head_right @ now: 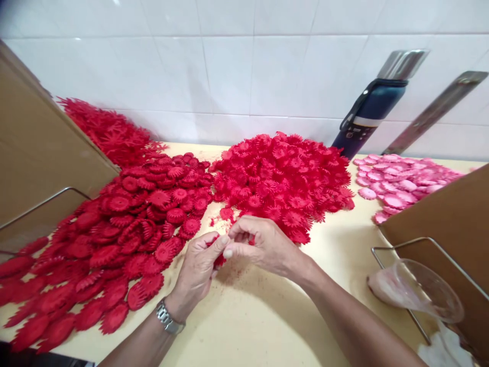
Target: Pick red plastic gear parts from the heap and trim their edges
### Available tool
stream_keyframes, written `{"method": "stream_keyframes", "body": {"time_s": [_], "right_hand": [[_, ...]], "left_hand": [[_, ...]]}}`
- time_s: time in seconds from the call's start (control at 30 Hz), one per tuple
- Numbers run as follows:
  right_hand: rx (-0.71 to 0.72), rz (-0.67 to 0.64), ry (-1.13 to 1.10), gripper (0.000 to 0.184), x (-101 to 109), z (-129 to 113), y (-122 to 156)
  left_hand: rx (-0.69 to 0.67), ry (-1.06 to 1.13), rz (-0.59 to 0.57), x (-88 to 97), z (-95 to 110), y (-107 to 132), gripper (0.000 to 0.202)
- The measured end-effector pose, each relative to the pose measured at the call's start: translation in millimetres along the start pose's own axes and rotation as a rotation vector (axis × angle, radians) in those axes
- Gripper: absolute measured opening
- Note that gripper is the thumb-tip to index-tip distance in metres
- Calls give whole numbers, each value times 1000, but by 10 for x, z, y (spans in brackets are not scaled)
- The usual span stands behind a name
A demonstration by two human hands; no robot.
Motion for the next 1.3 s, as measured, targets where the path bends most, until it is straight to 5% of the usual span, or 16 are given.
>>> {"method": "stream_keyframes", "body": {"time_s": [0.27, 0.5, 0.7, 0.8, 0.9, 1.07, 1.2, 1.3], "right_hand": [[-37, -30, -92, 11, -41, 141, -27], [-22, 242, 48, 19, 114, 126, -33], [167, 732, 508, 15, 821, 14, 121], [178, 821, 909, 15, 1123, 38, 186], [219, 752, 1026, 16, 1169, 80, 160], [326, 530, 648, 17, 773, -85, 56], [148, 160, 205, 14, 293, -70, -24], [37, -3, 17, 12, 23, 33, -33]], "left_hand": [[58, 17, -96, -50, -17, 1, 34], [78, -63, -143, -58, -7, 11, 24], [59, -41, -111, -53, 12, 0, 20], [70, 20, -31, -11, -7, -23, 13], [93, 7, 13, 22, -39, -30, 17], [58, -44, 23, 41, -60, -34, 31], [16, -72, -3, 22, -58, -48, 34], [28, -34, -3, 12, -41, -40, 37]]}}
Point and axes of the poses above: each hand's wrist, its own y-axis away from the middle knuckle, its own x-axis out of the back of the hand, z = x × y, the point moved 5 cm from there along -y, towards the middle knuckle, and after that the axes turned 11 degrees about -y, right-handed, at the moved point
